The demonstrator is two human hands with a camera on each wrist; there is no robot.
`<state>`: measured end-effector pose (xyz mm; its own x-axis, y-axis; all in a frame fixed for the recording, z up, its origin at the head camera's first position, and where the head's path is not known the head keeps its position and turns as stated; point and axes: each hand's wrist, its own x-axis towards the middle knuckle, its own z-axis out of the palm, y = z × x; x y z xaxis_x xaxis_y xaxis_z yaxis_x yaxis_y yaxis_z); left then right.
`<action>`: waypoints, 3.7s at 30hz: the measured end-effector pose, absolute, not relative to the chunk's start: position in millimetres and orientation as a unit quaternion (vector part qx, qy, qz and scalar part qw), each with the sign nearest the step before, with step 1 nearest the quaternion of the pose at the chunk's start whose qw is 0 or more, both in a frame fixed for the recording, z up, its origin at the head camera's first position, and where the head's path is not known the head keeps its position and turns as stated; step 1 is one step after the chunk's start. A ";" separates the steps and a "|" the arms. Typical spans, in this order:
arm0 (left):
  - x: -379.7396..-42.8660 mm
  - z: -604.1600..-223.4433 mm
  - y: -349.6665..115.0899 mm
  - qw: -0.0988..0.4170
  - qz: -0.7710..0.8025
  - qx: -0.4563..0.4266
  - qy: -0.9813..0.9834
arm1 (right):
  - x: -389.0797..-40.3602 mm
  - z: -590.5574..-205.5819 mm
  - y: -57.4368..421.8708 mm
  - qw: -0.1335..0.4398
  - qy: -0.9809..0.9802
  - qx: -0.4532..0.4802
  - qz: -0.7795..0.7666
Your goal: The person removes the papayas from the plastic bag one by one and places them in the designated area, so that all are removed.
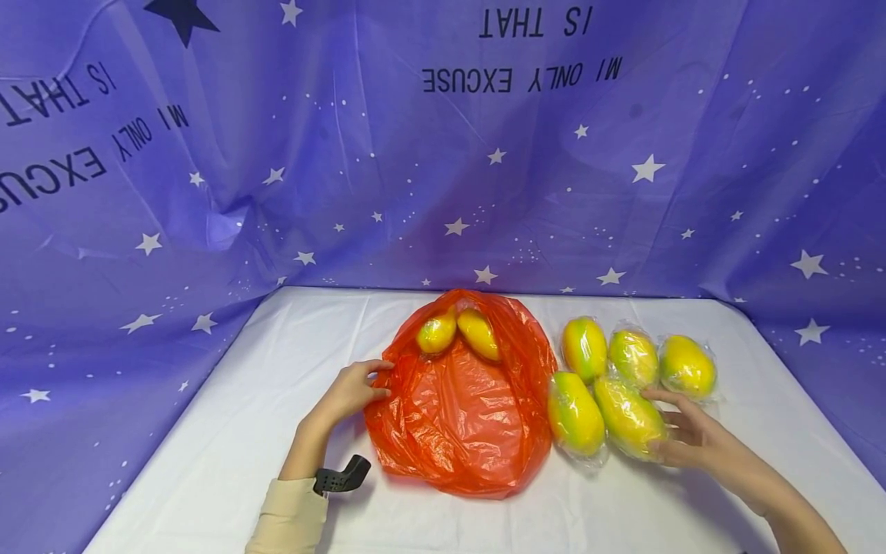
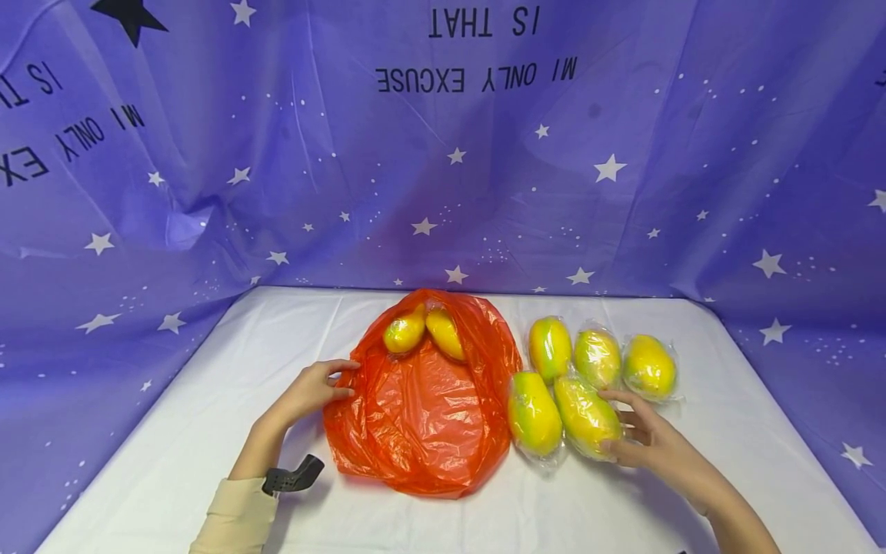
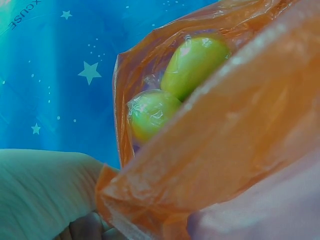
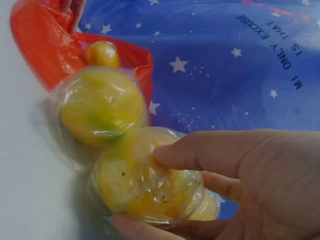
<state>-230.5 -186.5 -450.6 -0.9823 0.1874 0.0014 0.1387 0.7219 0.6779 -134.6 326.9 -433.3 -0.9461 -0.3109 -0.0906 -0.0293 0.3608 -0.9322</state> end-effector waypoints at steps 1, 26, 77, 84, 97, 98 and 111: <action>-230.7 -450.7 -186.5 0.033 0.363 0.089 0.927 | -134.8 -433.8 326.8 0.127 0.815 -0.101 -0.556; -231.5 -451.8 -186.4 0.031 0.364 0.093 0.926 | -135.8 -435.1 319.6 0.074 0.871 -0.111 -0.473; -232.4 -452.3 -189.3 0.038 0.364 0.100 0.925 | -138.5 -410.5 294.0 -0.047 0.870 -0.147 -0.469; -232.4 -452.2 -189.2 0.037 0.367 0.100 0.924 | -149.1 -396.7 277.3 -0.046 0.858 -0.152 -0.489; -231.7 -451.4 -189.4 0.037 0.369 0.099 0.923 | -175.7 -383.8 233.5 -0.003 0.824 -0.193 -0.533; -231.8 -451.5 -189.4 0.037 0.369 0.098 0.923 | -178.1 -383.4 230.2 0.006 0.823 -0.190 -0.535; -231.7 -450.5 -189.3 0.036 0.368 0.099 0.924 | -203.1 -385.8 184.3 0.075 0.810 -0.209 -0.543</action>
